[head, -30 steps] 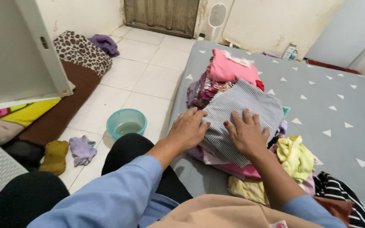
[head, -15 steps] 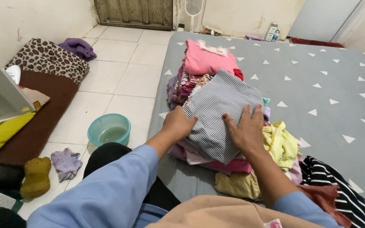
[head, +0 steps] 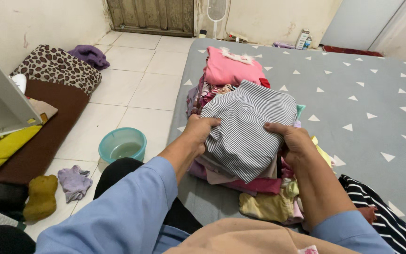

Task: The person folds various clothes and places them into a cabinet. They handle shirts, pants, and other garments, folding each item and stacking them neatly inside the cabinet.

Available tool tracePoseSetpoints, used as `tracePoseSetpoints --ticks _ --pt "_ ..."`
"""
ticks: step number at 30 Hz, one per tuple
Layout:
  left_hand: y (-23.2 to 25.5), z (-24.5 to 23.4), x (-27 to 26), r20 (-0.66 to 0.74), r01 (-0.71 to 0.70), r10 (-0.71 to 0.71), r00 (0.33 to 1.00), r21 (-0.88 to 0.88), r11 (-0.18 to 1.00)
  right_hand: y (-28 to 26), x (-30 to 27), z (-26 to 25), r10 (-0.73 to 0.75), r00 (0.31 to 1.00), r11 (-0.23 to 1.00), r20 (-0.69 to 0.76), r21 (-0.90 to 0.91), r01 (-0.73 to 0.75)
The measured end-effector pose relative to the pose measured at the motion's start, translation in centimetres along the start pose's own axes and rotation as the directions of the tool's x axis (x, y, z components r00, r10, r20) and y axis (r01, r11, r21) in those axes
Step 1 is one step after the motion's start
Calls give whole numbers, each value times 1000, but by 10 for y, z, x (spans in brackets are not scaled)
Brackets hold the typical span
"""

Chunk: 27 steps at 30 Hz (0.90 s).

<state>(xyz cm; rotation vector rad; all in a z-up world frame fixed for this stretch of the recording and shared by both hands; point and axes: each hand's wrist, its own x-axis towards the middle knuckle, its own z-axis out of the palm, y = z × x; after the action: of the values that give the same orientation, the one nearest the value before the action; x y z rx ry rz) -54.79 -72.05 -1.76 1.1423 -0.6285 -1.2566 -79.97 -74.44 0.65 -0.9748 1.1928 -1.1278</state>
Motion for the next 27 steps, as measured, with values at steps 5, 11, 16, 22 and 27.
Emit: tracePoseSetpoints --ticks 5,11,16,22,27 --pt "11 -4 4 163 105 -60 985 -285 953 -40 -14 19 34 956 961 291 253 -111" --pt "72 11 -41 131 231 -198 971 -334 914 -95 -23 53 -311 846 719 434 690 -90" --pt "88 15 -64 771 386 241 589 -531 754 -90 -33 85 -340 811 711 476 694 -110" --pt "114 -41 -60 317 97 13 948 -329 939 -47 -52 74 -269 685 656 677 649 -385" --pt "137 -128 -140 171 -72 86 982 -87 994 -25 -39 92 -61 671 671 739 528 -520"
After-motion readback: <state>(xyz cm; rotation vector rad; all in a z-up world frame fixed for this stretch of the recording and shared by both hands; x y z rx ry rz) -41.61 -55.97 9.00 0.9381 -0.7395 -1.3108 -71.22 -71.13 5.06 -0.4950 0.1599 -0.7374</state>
